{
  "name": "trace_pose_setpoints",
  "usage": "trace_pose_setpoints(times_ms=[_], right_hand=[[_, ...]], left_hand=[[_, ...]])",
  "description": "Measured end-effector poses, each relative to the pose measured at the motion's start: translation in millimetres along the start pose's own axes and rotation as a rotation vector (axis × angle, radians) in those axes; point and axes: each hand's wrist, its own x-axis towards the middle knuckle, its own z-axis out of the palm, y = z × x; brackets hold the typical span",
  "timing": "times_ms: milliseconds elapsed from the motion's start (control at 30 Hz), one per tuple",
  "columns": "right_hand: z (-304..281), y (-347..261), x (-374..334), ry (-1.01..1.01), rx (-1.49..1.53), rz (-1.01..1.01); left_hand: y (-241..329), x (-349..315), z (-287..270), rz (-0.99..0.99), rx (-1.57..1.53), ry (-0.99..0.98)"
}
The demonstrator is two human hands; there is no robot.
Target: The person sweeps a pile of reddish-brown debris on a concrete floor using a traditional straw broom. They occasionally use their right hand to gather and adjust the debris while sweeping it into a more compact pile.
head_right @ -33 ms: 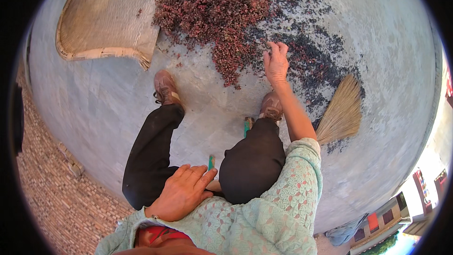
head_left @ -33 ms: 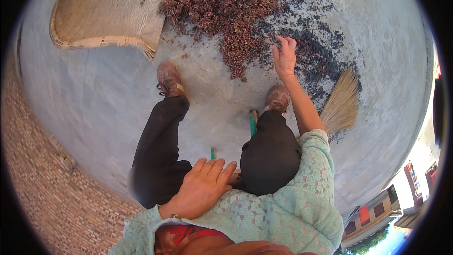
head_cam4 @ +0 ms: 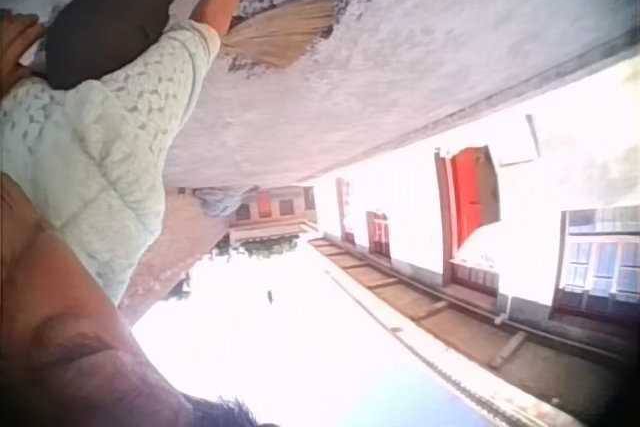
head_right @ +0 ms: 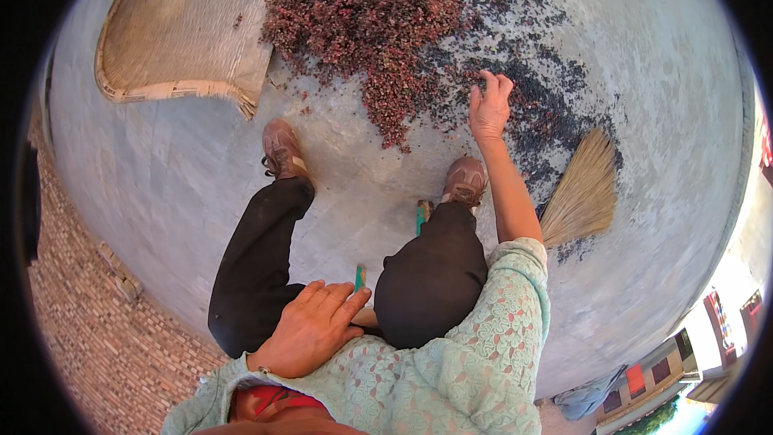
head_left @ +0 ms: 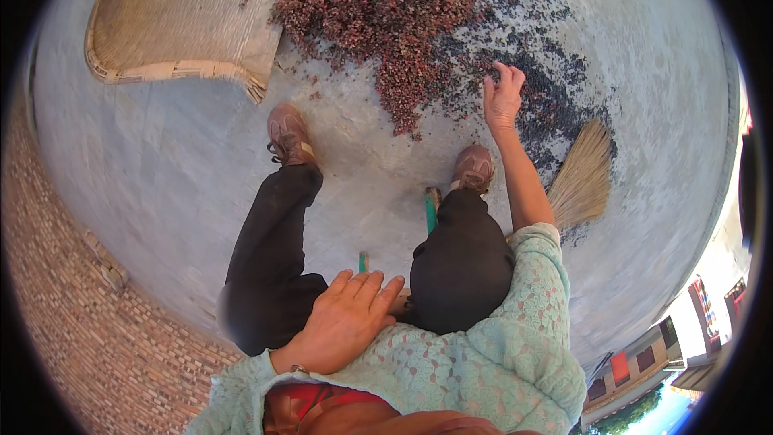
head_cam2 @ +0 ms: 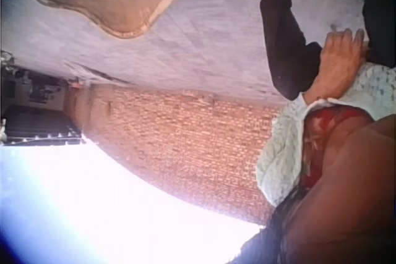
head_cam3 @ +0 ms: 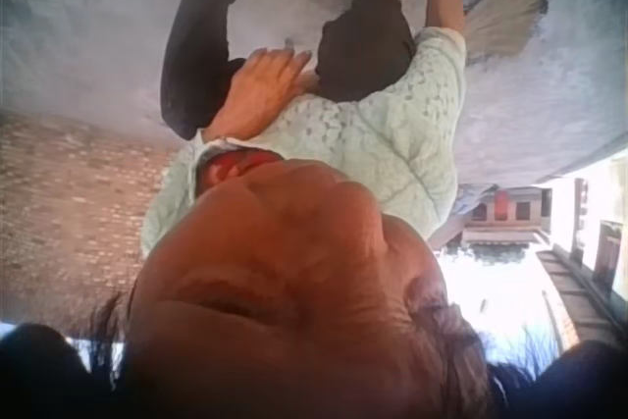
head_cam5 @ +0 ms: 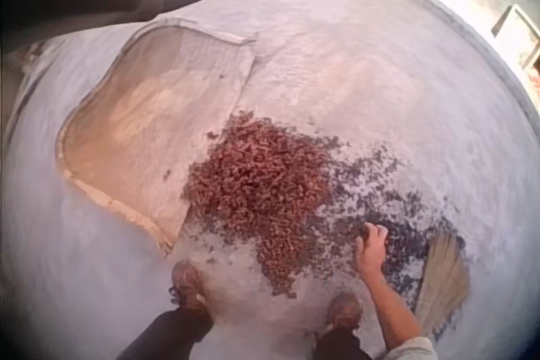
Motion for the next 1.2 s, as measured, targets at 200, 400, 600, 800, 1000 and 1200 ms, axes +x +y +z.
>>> trace_pose_setpoints(times_ms=[200, 400, 600, 800, 1000, 1200], right_hand=[[-12, 86, 8, 0.097, -0.179, 0.383], [13, -10, 16, -0.041, -0.118, 0.094], [35, -43, -14, -0.373, 0.12, -0.187], [-6, 10, 15, 0.032, -0.134, 0.085], [17, 7, 14, -0.156, -0.048, 0.114], [42, -45, -26, -0.356, 0.039, -0.191]], left_hand=[[-3, 1, -1, 0.013, 0.008, -0.008], [-1, 2, 1, 0.01, 0.016, -0.018], [-1, 5, -4, 0.006, 0.018, -0.032], [0, 4, -1, 0.0, 0.004, -0.016], [1, 6, -1, 0.004, 0.012, -0.028], [2, 8, -3, 0.011, 0.008, -0.054]])
